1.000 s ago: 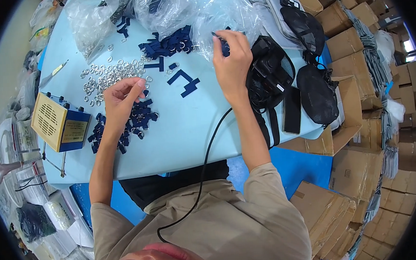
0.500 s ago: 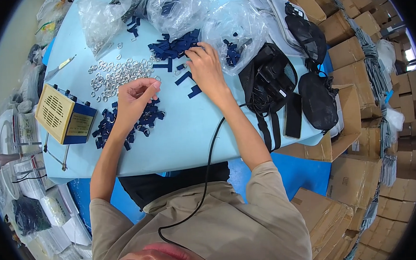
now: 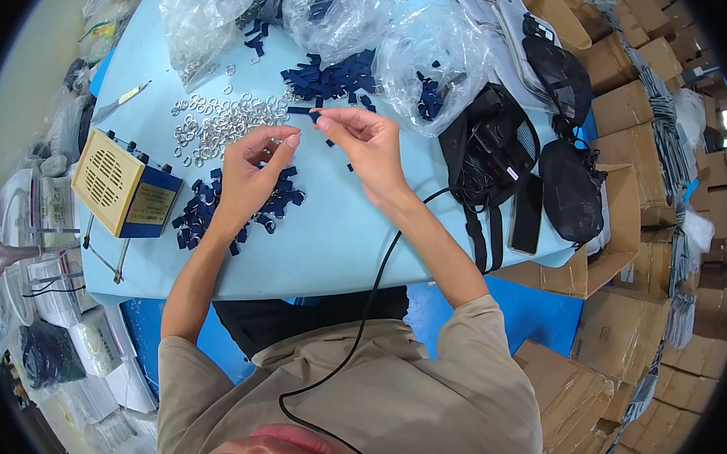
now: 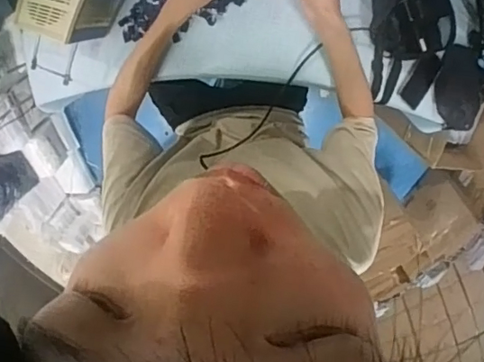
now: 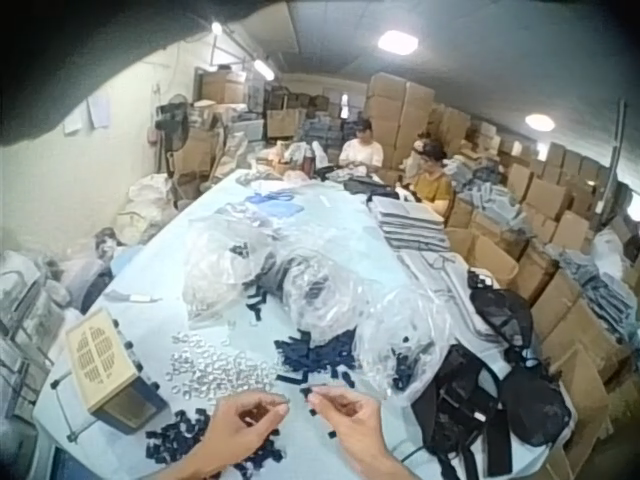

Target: Assembling plastic buckles by attaching metal rings to them at a workbench.

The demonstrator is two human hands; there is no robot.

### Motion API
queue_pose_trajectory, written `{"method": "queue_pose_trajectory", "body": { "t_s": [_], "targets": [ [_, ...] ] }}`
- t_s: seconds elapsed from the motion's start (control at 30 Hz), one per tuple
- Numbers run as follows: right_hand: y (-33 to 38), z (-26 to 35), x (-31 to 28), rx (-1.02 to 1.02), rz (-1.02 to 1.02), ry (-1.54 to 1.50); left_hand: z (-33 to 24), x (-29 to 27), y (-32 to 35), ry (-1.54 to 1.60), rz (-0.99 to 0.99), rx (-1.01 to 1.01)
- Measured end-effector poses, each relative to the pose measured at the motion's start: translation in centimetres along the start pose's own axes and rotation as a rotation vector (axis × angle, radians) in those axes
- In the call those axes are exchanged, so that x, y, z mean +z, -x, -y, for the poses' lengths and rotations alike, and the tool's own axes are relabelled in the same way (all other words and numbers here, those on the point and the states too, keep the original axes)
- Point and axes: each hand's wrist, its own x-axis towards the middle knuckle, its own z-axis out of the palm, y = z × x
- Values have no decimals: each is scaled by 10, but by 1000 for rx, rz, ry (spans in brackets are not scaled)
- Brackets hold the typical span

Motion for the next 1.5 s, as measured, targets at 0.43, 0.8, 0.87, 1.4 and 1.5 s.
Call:
{"method": "queue_pose_trajectory", "body": {
  "t_s": [0.43, 0.8, 0.87, 1.4, 1.5],
  "targets": [
    [10, -4, 10, 137, 56, 7, -4, -1, 2, 73, 13, 50],
    [11, -1, 11, 110, 68, 37, -4, -5, 1, 170, 59, -1],
    [11, 2, 11, 108, 66, 43, -5, -5, 1, 178, 63, 4],
    [-34, -8, -57, -612, -66, 1402, -35, -49, -5, -503, 456, -25],
    [-37, -10, -54, -577, -92, 1410, -35, -37, -5, -393, 304, -23]
  ]
}}
